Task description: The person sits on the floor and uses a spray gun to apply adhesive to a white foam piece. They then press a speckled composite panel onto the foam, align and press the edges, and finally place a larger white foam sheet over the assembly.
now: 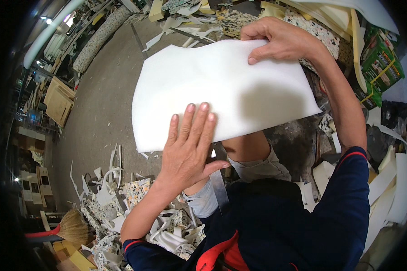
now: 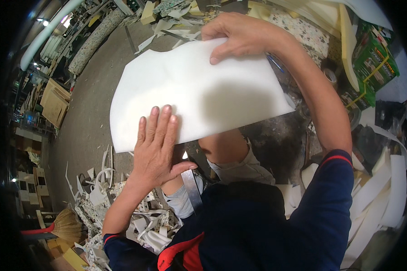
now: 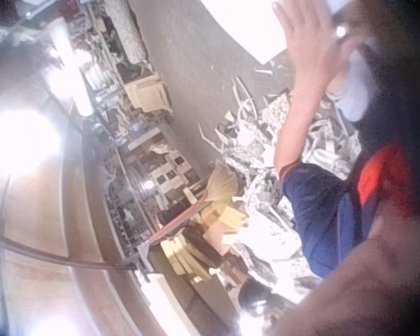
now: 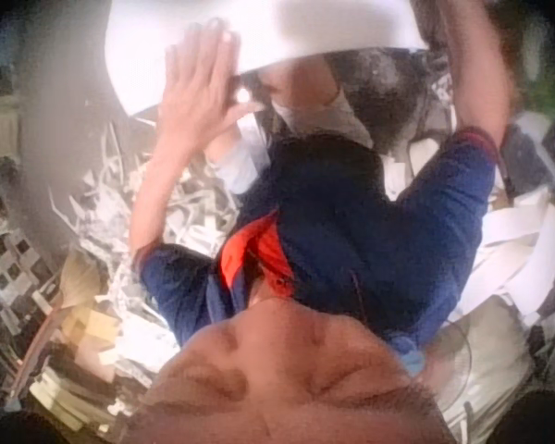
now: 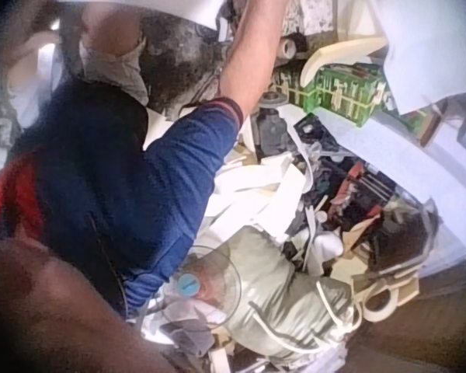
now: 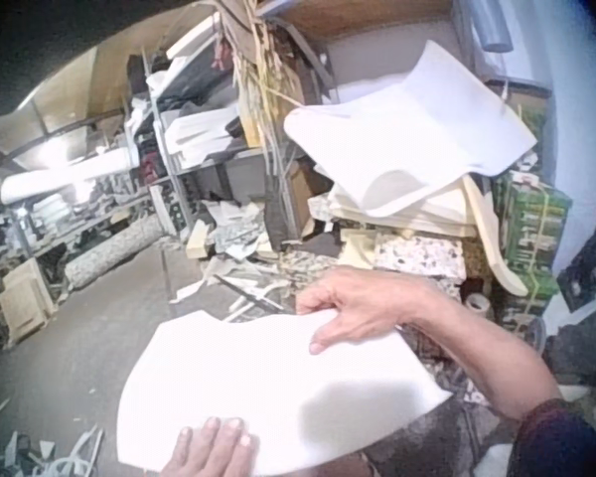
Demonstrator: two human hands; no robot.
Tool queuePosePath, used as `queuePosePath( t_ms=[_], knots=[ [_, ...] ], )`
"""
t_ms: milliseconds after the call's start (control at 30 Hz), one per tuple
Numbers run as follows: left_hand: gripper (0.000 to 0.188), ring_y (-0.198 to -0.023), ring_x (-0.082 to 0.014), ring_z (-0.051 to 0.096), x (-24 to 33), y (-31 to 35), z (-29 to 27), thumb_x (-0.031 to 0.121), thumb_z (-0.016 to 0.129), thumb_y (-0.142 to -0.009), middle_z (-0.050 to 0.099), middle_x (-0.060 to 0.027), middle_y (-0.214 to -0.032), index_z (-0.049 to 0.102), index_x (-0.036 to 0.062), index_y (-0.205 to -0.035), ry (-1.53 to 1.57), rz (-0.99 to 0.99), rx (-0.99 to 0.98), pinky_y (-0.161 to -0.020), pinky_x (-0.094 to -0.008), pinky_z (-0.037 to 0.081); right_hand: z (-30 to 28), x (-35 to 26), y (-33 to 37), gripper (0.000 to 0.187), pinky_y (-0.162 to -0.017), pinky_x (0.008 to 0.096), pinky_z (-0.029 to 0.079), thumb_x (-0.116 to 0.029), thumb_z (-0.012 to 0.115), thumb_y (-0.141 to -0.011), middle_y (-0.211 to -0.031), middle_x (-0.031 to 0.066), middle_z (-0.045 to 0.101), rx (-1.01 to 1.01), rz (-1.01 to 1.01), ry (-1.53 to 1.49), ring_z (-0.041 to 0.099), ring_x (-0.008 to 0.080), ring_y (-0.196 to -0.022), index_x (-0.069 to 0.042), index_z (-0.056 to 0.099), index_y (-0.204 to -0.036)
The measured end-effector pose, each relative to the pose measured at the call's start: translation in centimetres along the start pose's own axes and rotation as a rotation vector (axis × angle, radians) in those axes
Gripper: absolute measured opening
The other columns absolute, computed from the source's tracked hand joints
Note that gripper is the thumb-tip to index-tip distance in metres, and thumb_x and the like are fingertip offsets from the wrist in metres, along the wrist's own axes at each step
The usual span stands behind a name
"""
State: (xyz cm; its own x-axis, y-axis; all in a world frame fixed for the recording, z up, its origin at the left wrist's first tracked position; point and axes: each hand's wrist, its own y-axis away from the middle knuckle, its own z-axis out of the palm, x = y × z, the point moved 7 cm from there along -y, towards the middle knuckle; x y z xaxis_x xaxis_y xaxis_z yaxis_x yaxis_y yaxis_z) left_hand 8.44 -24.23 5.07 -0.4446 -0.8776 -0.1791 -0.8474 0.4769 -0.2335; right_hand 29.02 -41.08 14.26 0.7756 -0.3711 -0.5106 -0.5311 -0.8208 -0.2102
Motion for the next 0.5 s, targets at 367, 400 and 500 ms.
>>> queuePosePath(
  t_ms=[367,400,500],
  knots=[
    [0.11,-0.153,-0.0403,0.025,1.3,0.2,1.4,0.086,0.046,-0.08,0.039,-0.0145,-0.161,0.045,0.0035,-0.152,-0.022,0.015,0.001,-0.126,-0.054,0.008,0.2,0.8,-1.0,0.029,-0.062,0.0308,0.043,-0.019,0.082,-0.08,-0.072,0.0023,0.06,-0.019,-0.025,0.004,0.054,0.0115,-0.068,0.001,0.063,-0.087],
    [0.11,-0.153,-0.0404,0.026,1.4,0.1,1.3,0.086,0.047,-0.08,0.04,-0.0145,-0.161,0.045,0.0035,-0.152,-0.035,0.018,0.0,-0.126,-0.0541,0.008,0.3,0.8,-1.3,0.028,-0.061,0.0308,0.043,-0.019,0.082,-0.08,-0.072,0.0026,0.061,-0.012,-0.064,0.019,0.054,0.0115,-0.067,0.001,0.063,-0.087],
    [0.111,-0.153,-0.041,0.027,1.5,0.2,1.3,0.087,0.048,-0.079,0.041,-0.0149,-0.16,0.045,0.0038,-0.152,-0.054,0.016,0.009,-0.126,-0.0544,0.008,0.4,0.7,-1.9,0.028,-0.061,0.0306,0.044,-0.019,0.082,-0.079,-0.071,0.0033,0.062,-0.021,-0.071,-0.013,0.055,0.0116,-0.066,0.001,0.065,-0.089]
  ],
)
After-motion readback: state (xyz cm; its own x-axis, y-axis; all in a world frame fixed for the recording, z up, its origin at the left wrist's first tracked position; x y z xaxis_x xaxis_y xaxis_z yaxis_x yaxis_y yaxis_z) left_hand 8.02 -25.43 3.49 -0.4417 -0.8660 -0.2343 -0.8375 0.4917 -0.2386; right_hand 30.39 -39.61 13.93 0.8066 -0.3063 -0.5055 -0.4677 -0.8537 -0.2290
